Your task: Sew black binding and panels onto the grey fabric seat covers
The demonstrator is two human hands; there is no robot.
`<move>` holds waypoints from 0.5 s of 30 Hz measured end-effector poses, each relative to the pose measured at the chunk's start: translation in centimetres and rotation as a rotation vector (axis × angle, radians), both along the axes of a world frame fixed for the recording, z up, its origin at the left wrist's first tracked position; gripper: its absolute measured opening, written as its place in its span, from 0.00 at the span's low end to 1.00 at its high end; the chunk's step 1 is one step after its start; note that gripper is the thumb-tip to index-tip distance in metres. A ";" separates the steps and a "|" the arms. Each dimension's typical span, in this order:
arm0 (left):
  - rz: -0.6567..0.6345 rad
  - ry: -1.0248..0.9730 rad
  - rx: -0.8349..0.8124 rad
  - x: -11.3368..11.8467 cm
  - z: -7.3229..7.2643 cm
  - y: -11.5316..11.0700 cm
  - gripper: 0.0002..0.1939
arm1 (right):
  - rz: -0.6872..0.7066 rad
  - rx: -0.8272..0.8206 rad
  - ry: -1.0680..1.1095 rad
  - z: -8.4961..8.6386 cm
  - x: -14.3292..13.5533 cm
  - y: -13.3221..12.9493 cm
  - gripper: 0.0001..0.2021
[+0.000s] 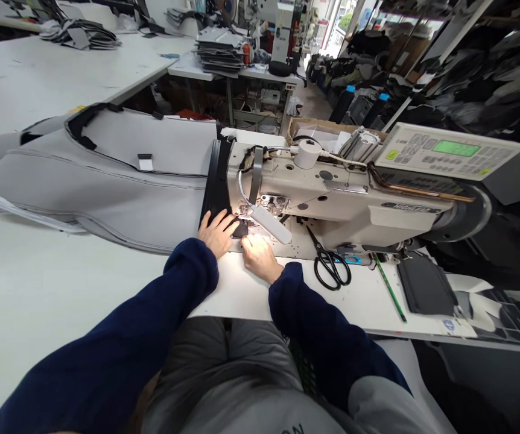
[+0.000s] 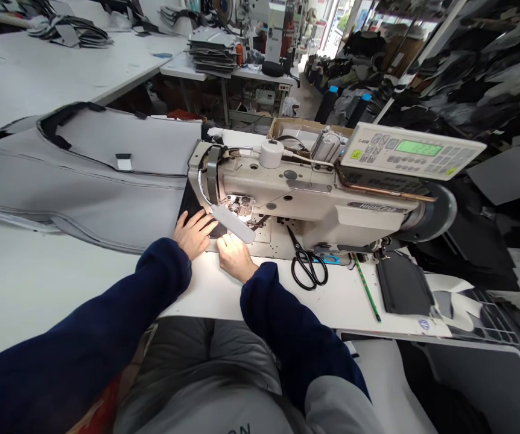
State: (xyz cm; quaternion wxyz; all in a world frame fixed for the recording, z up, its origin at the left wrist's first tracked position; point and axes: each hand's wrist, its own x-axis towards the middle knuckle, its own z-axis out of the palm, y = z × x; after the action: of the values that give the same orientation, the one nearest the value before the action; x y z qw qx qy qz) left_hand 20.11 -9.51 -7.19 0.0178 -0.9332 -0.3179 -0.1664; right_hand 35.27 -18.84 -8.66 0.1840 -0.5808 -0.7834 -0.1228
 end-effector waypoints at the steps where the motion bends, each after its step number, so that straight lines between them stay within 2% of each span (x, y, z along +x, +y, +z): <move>1: -0.006 0.005 -0.006 0.1 -0.2 0.3 0.23 | -0.002 0.000 -0.006 0.0 0.0 0.0 0.06; 8: 0.023 0.020 -0.052 0.6 -0.6 1.4 0.23 | -0.004 -0.043 -0.018 -0.3 0.1 0.4 0.07; 15: 0.082 0.075 -0.102 2.0 -0.3 3.9 0.22 | 0.001 -0.017 0.113 -0.6 0.5 0.7 0.09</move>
State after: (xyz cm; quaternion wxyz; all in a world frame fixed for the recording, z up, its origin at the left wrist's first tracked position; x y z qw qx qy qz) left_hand 22.15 -5.66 -7.46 -0.0113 -0.9247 -0.3632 -0.1140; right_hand 35.73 -18.09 -9.24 0.2229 -0.5881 -0.7730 -0.0831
